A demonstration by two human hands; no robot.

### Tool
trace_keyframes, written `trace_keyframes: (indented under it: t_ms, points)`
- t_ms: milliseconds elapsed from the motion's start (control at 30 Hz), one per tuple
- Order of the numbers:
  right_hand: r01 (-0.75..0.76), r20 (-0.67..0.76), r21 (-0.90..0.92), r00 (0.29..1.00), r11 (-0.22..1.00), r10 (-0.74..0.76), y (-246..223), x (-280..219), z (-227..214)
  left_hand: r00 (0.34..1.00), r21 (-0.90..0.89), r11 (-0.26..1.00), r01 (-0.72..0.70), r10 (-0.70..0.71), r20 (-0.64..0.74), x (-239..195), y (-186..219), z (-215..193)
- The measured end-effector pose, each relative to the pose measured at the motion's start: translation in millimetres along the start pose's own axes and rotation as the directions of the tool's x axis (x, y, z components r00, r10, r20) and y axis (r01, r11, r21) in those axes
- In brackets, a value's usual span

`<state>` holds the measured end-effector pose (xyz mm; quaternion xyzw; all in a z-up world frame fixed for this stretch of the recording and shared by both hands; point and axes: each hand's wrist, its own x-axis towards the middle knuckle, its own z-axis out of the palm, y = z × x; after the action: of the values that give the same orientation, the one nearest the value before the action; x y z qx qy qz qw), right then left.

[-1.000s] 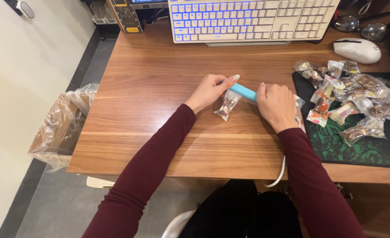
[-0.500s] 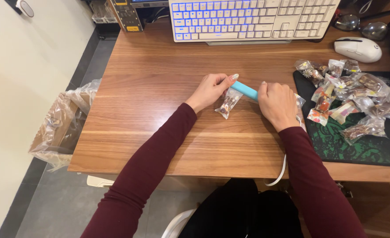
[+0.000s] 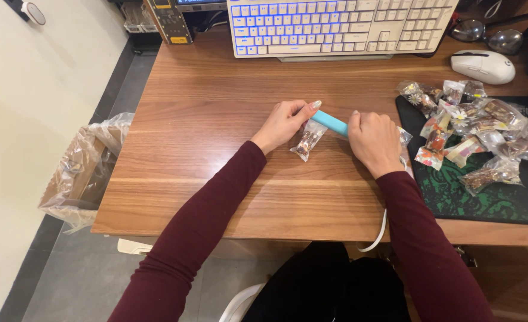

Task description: Sealing individual plastic bags of treats using a handheld heat sealer and placing them into a larger container.

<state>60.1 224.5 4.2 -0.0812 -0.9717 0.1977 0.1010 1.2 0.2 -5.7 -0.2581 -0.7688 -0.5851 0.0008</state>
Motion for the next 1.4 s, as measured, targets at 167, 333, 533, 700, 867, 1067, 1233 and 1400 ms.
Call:
trace_keyframes:
  t_ms: [167, 333, 533, 700, 867, 1067, 1233, 1400]
  points:
    - [-0.004, 0.022, 0.004, 1.000, 1.000, 0.004, -7, -3, -10, 1.000, 0.014, 1.000, 0.008, -0.008, -0.014, 0, 2, 0]
    - [-0.013, 0.035, -0.014, 0.999, 1.000, 0.013, -12, -3, -13, 1.000, -0.011, 1.000, 0.012, -0.012, -0.007, 1, 1, 0]
    - [-0.021, 0.040, -0.005, 0.999, 1.000, 0.021, -7, -2, -10, 1.000, -0.047, 0.999, 0.008, -0.007, 0.012, -1, 4, 0]
    - [-0.022, 0.042, -0.006, 0.999, 1.000, 0.022, -12, -6, -12, 1.000, -0.064, 0.998, 0.005, -0.005, 0.013, 2, 2, 0]
    - [-0.022, 0.034, -0.017, 0.999, 1.000, 0.022, -11, -3, -10, 1.000, -0.074, 0.997, 0.002, -0.001, 0.024, 4, -3, 0]
    - [-0.033, 0.055, -0.016, 0.998, 0.999, 0.034, -15, -7, -13, 1.000, -0.102, 0.995, -0.001, 0.003, 0.018, 3, -4, 1]
    - [-0.030, 0.048, -0.009, 0.998, 1.000, 0.030, -11, -4, -11, 1.000, -0.084, 0.996, -0.002, 0.004, 0.029, 1, 1, -1]
    - [-0.024, 0.042, -0.002, 0.999, 1.000, 0.024, -14, -7, -14, 1.000, -0.087, 0.996, 0.000, 0.003, 0.025, 2, 0, -1]
